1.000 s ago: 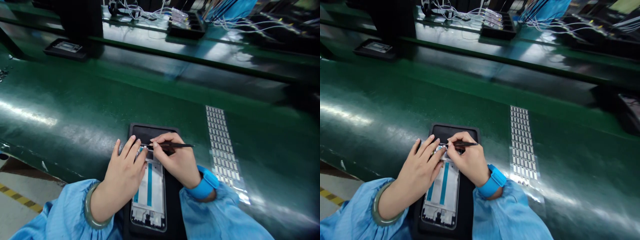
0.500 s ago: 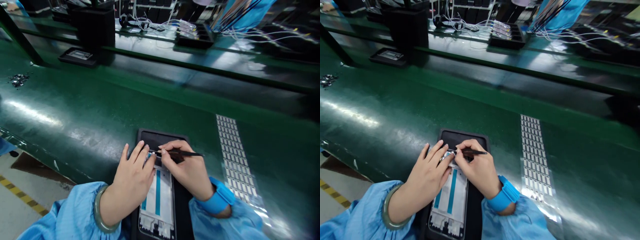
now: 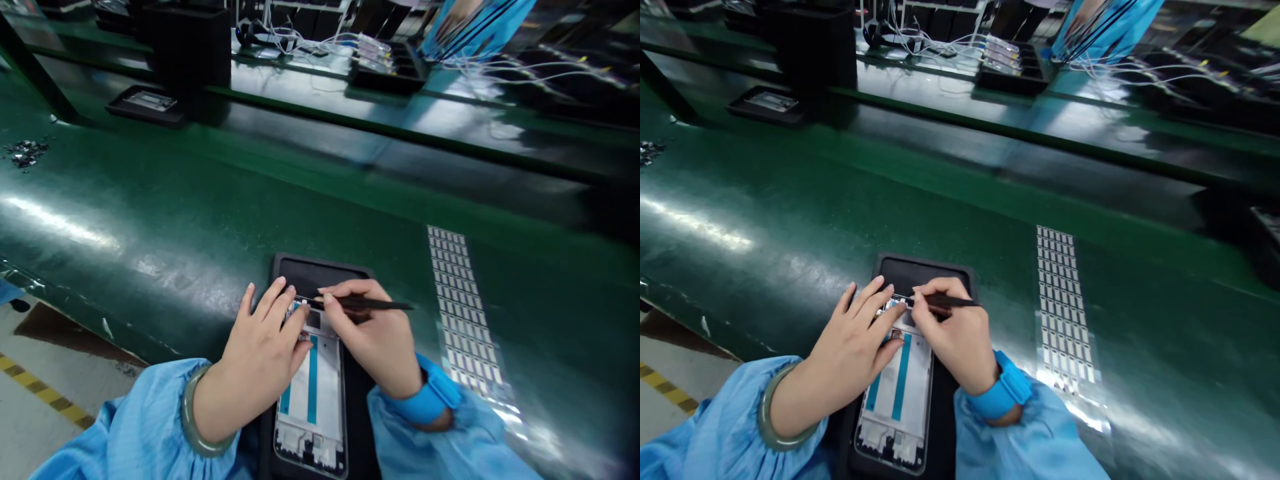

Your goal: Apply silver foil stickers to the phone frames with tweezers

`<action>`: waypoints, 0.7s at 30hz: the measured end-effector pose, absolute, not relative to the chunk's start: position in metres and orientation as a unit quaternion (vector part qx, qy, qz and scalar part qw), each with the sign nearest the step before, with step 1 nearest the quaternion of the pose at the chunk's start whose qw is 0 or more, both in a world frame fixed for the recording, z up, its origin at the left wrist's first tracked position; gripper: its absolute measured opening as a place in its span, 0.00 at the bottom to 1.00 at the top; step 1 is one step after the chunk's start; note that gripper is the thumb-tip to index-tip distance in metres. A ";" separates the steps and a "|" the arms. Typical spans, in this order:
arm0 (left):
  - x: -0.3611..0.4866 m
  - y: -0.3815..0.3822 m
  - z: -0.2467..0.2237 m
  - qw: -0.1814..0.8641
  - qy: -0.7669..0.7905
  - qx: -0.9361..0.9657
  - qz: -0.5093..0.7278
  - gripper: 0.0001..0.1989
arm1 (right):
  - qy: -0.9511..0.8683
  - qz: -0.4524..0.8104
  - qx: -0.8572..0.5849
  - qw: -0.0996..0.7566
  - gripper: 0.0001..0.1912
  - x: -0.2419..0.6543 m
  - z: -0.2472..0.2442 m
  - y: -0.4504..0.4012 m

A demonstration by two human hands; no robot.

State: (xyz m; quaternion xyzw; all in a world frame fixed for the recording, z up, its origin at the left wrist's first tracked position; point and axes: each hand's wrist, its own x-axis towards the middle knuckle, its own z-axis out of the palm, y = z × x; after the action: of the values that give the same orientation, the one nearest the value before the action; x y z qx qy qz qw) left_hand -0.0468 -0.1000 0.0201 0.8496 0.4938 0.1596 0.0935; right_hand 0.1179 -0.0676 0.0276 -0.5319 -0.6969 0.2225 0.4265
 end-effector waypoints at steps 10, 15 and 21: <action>-0.048 -0.099 0.021 0.101 0.490 0.852 0.153 0.18 | -0.667 0.284 -0.531 0.437 0.03 0.117 0.024 -0.066; -0.047 -0.099 0.023 0.100 0.492 0.851 0.153 0.17 | -0.683 0.260 -0.537 0.421 0.02 0.117 0.023 -0.067; -0.046 -0.100 0.022 0.089 0.493 0.851 0.157 0.17 | -0.688 0.253 -0.538 0.416 0.02 0.117 0.022 -0.067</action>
State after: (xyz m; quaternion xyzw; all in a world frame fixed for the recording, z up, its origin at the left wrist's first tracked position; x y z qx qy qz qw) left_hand -0.0465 -0.1005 0.0221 0.8513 0.4928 0.1570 0.0886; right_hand 0.1174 -0.0668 0.0225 -0.5379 -0.6877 0.2534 0.4165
